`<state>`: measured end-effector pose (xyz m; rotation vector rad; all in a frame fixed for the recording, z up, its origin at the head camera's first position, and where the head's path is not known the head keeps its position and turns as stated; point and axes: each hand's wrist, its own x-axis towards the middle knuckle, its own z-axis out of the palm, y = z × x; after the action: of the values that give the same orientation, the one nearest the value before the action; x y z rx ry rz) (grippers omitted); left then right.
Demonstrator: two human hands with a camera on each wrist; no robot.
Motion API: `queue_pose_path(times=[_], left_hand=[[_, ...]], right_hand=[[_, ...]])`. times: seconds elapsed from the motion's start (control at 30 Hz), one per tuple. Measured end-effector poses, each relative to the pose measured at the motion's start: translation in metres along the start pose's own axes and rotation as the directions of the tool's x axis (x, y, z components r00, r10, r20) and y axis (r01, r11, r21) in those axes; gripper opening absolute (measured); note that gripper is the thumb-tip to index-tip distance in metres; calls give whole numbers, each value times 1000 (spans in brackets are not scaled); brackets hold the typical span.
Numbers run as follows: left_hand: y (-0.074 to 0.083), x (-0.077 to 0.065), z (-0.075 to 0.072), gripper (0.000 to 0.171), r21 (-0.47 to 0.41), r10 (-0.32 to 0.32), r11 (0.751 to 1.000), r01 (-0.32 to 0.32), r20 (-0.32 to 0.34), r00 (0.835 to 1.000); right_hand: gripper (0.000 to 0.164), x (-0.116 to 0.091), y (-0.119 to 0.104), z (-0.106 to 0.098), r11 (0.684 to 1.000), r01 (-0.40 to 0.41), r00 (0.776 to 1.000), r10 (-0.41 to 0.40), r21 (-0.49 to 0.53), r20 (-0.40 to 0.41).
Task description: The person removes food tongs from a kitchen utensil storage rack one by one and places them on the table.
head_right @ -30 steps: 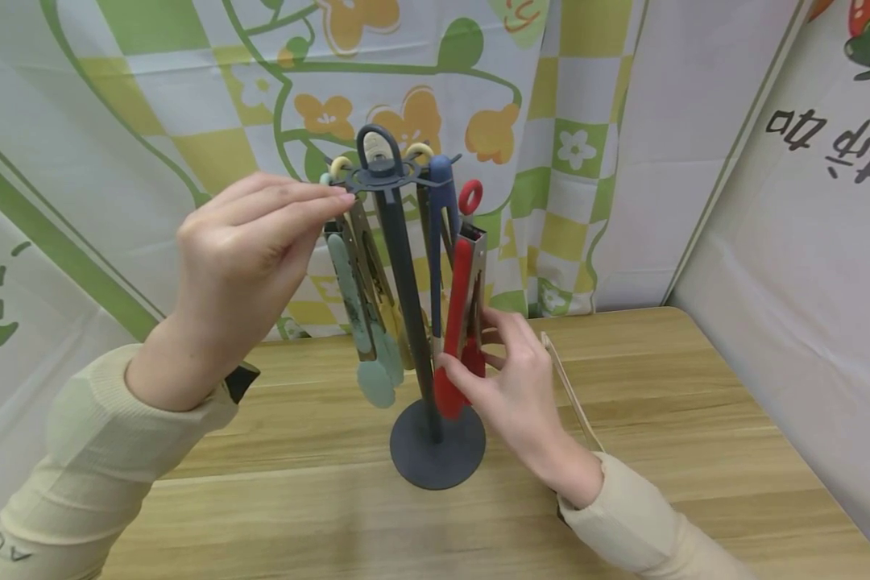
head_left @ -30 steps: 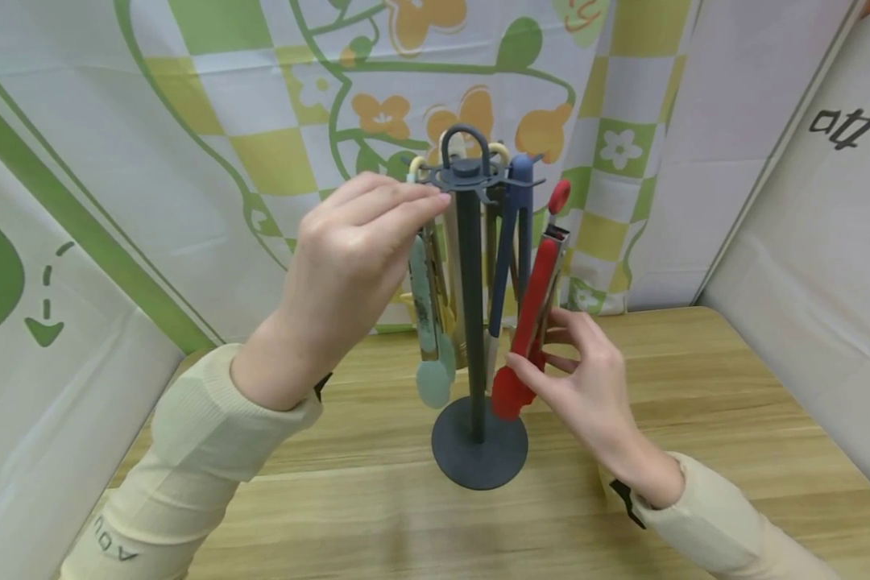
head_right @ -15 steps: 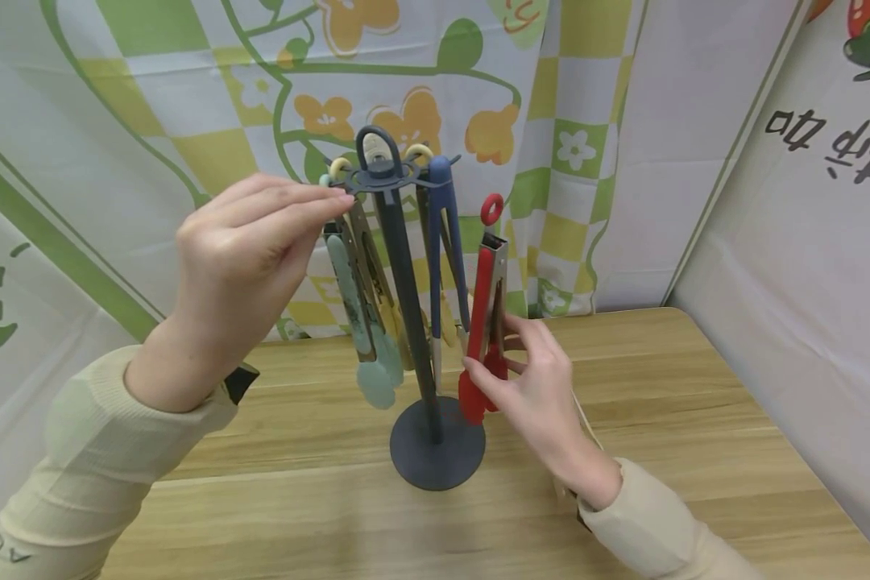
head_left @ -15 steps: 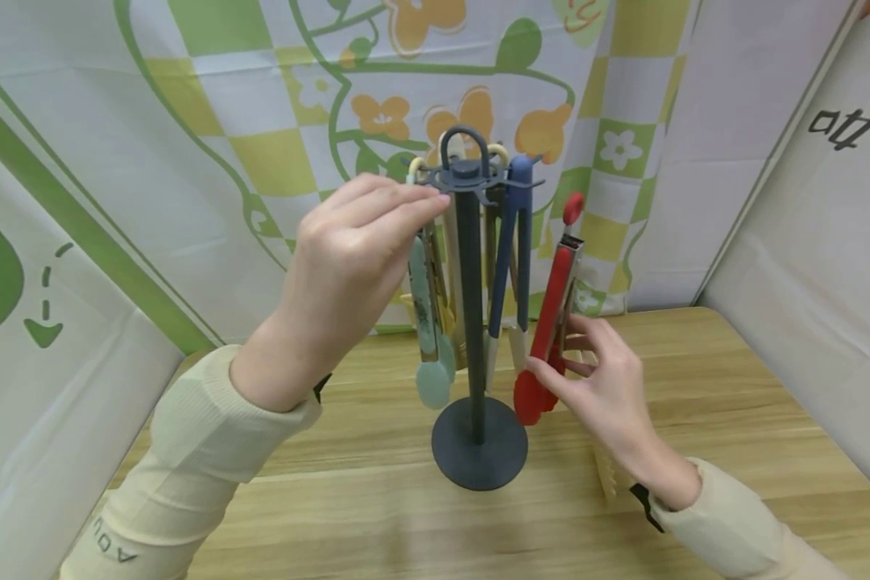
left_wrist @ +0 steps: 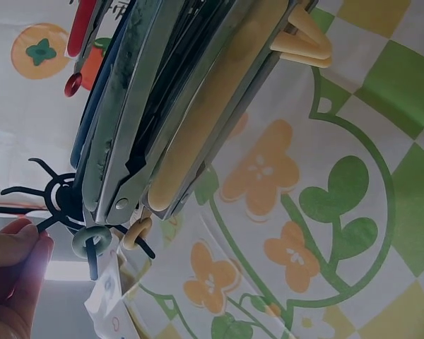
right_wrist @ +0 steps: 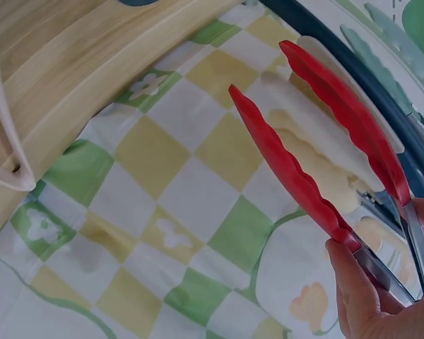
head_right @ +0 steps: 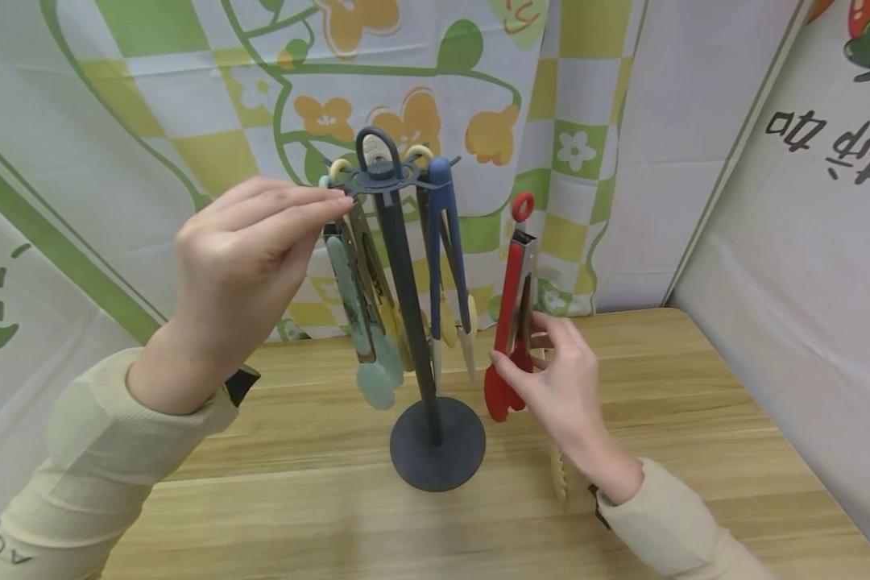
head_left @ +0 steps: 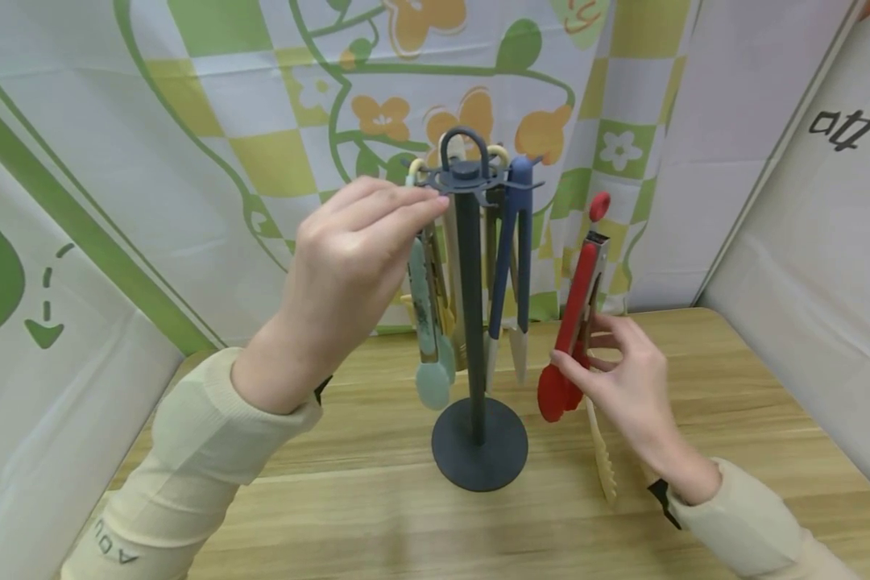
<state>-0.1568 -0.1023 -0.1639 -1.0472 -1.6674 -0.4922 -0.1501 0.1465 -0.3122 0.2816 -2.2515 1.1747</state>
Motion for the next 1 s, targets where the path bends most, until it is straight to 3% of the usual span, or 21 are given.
queue_pose_path(times=[0.23,1.0], left_hand=[[-1,0,0,22,-4,-8,1000,7,-13,1000],[-10,-2,-4,20,44,-27,999,27,1,1000]], right_hand=[[42,3,5,-7,998,-52,999,52,-21,-2],[43,5,18,-24,995,-65,997,63,-73,-39]])
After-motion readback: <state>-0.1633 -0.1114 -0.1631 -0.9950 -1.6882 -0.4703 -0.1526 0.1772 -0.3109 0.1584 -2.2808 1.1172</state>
